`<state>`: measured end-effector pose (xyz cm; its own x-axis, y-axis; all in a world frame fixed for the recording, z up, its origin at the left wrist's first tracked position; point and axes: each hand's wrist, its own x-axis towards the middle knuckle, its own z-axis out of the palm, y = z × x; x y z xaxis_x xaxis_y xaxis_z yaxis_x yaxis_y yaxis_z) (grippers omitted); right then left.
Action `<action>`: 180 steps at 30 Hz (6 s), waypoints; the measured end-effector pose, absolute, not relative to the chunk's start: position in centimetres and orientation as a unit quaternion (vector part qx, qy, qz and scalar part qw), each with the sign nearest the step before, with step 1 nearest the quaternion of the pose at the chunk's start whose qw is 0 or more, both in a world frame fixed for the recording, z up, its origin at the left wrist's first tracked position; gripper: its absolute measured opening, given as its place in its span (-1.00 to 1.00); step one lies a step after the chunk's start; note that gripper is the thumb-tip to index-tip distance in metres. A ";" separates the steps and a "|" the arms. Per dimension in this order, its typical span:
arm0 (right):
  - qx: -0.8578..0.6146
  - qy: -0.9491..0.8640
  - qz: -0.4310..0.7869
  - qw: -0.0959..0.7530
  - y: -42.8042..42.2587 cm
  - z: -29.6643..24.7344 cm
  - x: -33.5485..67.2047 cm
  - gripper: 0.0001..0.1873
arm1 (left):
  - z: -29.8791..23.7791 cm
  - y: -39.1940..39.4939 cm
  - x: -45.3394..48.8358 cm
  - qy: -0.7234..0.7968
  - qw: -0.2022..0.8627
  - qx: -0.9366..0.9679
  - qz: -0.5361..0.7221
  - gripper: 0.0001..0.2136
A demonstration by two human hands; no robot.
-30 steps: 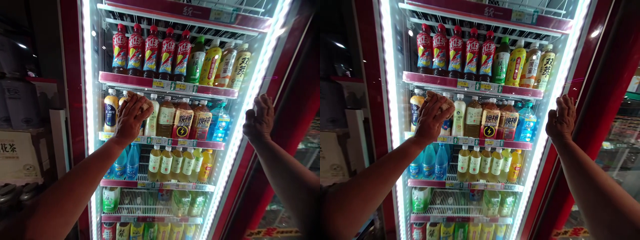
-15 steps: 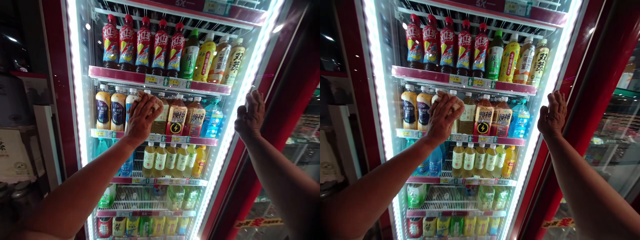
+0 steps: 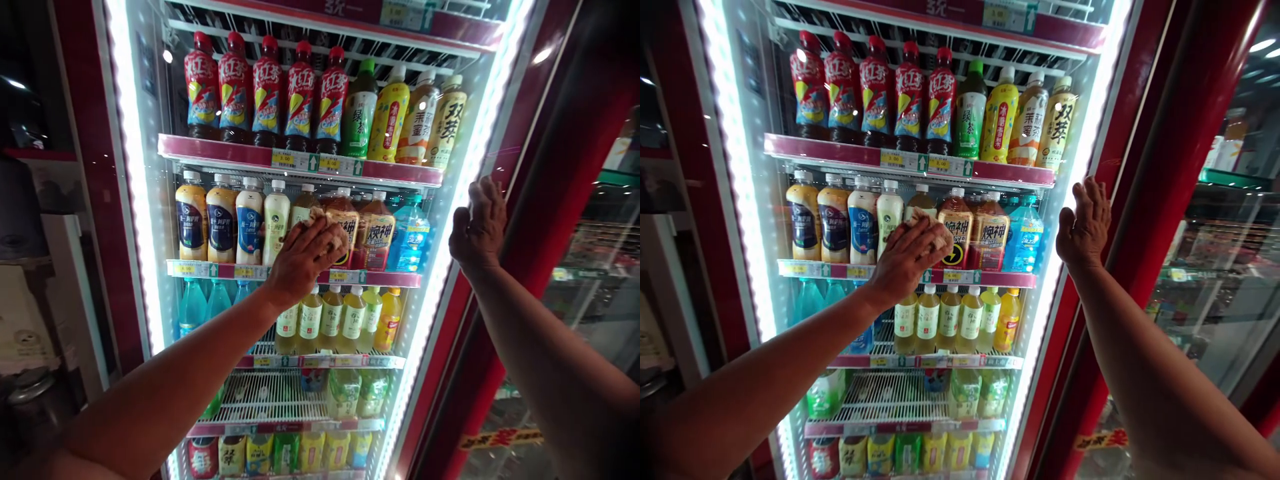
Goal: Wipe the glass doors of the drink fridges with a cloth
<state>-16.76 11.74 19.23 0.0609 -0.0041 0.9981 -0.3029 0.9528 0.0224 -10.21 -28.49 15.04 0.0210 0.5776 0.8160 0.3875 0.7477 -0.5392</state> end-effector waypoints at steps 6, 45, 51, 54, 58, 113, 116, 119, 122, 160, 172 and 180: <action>0.123 -0.670 0.113 0.723 11.5 19.2 -16.6 -0.34 | 15.8 -27.6 -10.3 -0.678 0.658 -0.321 0.063 -0.51; 0.193 -0.655 0.192 0.705 12.4 18.7 -16.5 -0.31 | 15.9 -11.9 -12.2 -0.693 0.609 -0.377 0.081 -0.48; 0.202 -0.648 0.189 0.710 12.3 18.5 -16.4 -0.31 | 16.4 -10.5 -11.9 -0.709 0.558 -0.414 0.120 -0.45; 0.210 -0.641 0.192 0.713 12.5 18.5 -16.4 -0.32 | 18.8 -9.1 -11.8 -0.716 0.581 -0.382 0.062 -0.45; 0.246 -0.637 0.197 0.703 12.4 18.4 -15.6 -0.29 | 20.1 -6.6 -11.0 -0.720 0.585 -0.369 0.051 -0.45; 0.154 -0.640 0.168 0.734 4.1 7.1 -13.7 -0.40 | 2.2 -35.3 -7.5 -0.794 0.594 -0.077 -0.103 -0.19; 0.169 -0.697 0.140 0.683 1.3 4.2 -12.8 -0.33 | 2.2 -35.5 -7.6 -0.795 0.592 -0.080 -0.099 -0.17; 0.238 -0.695 0.084 0.673 0.6 3.1 -12.4 -0.31 | 2.1 -35.8 -7.6 -0.797 0.589 -0.088 -0.099 -0.15; 0.224 -0.687 0.090 0.686 1.5 5.0 -12.7 -0.37 | 2.1 -36.0 -7.4 -0.799 0.584 -0.097 -0.103 -0.14; 0.279 -0.677 0.052 0.679 -6.9 8.9 -12.0 -0.39 | 1.8 -37.0 -6.6 -0.824 0.530 -0.156 -0.121 0.12; 0.298 -0.686 0.035 0.662 -9.7 9.3 -11.5 -0.39 | 1.7 -37.2 -6.5 -0.829 0.525 -0.157 -0.111 0.10; 0.346 -0.698 0.006 0.626 -12.4 8.1 -10.5 -0.29 | 1.8 -37.1 -6.4 -0.829 0.520 -0.161 -0.127 0.14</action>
